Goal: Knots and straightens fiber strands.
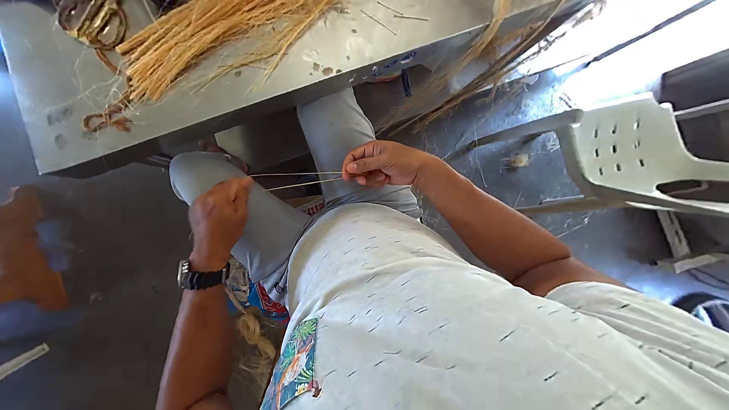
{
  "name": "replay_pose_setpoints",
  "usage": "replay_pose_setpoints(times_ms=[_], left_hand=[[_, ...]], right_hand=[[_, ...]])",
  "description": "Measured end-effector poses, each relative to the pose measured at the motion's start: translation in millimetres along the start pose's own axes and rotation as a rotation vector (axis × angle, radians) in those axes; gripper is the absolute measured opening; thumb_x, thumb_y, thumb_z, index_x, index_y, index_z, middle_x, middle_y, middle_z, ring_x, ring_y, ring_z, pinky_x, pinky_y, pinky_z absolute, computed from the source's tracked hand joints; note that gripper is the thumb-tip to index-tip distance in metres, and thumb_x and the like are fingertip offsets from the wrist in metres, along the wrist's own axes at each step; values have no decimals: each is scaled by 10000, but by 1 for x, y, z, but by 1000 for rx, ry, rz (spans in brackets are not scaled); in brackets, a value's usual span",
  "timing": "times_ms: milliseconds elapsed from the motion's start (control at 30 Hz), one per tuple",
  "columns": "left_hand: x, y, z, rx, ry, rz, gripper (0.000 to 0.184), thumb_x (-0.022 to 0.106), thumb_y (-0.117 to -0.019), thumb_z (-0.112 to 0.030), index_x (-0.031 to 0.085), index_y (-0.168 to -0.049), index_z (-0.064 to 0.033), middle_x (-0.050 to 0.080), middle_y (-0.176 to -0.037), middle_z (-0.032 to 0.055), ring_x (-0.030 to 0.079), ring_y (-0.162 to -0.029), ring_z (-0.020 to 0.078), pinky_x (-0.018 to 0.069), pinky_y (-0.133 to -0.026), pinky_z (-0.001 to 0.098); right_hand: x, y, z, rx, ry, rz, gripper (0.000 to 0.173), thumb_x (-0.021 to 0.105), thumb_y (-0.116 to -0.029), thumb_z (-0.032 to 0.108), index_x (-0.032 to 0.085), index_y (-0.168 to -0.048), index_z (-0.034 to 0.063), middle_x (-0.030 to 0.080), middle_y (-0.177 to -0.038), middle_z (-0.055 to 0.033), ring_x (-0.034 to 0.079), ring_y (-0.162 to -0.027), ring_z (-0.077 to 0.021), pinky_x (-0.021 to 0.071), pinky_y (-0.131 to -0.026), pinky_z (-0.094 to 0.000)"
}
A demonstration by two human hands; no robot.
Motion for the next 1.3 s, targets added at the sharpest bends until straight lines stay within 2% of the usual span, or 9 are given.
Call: replay_pose_setpoints(times_ms=[267,533,667,767,867,967,1133,1233,1300], left_hand=[[-46,24,93,-256,-219,-143,570,332,-1121,-421,573,-906,49,594,-777,262,632,-742,449,471,-663,646],[-47,41,87,-199,-192,-50,520,383,-1122,-342,572,-859,65,542,-698,214,585,-661,348,448,-633,537],[-30,39,63,-152,-17,53,529,391,-1106,-378,539,-780,12,468,-634,111,491,-580,233,391,-564,450],[-7,38,40,-123,100,182,549,383,-1094,-409,616,-797,-11,541,-652,80,531,-599,187,425,-570,428],[18,41,21,-99,202,263,509,381,-1092,-420,674,-867,-68,542,-632,-3,506,-550,95,427,-529,339],[42,47,10,-112,311,382,475,374,-1095,-423,728,-987,-124,656,-680,-56,603,-547,46,534,-518,273],[33,44,0,-47,338,374,428,398,-1102,-385,750,-1112,-140,757,-967,-29,726,-815,60,631,-748,288],[0,32,-8,53,228,259,436,400,-1100,-364,758,-1121,-117,747,-1080,50,701,-998,130,562,-908,384],[-19,25,-12,54,185,226,447,398,-1103,-383,755,-1126,-115,748,-1062,60,706,-986,147,566,-898,420]], right_hand=[[-46,49,-10,40,24,-25,296,446,-1098,238,668,-956,102,525,-646,80,389,-432,35,312,-385,-122],[-130,139,-15,90,141,-288,275,474,-1062,201,645,-853,144,535,-621,101,427,-448,45,351,-410,-114],[-182,192,-28,93,92,-513,269,449,-1061,185,620,-858,144,528,-625,87,421,-445,27,350,-410,-130],[-214,229,-46,153,36,-799,309,419,-1103,291,606,-901,150,499,-630,89,380,-438,9,320,-402,-149],[-241,269,-72,272,-28,-1131,353,453,-1094,390,622,-900,148,520,-621,70,386,-436,-27,323,-403,-185],[-252,300,-95,356,-76,-1337,363,496,-1076,420,635,-898,137,537,-611,58,407,-433,-40,340,-406,-199],[-250,321,-88,493,145,-1422,348,551,-1060,419,666,-1171,109,655,-807,-5,513,-538,-64,437,-498,-239],[-234,299,-51,440,316,-1348,306,563,-1062,376,668,-1145,101,670,-830,-18,551,-577,-74,472,-533,-255],[-211,265,-11,334,454,-1222,281,548,-1075,334,664,-1127,83,685,-873,-26,569,-602,-74,490,-557,-261]])
Point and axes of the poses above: each hand's wrist, its own y-axis away from the middle knuckle, its own x-axis out of the palm, z = x × y, the point moved 10 cm from there along -y, towards the middle knuckle
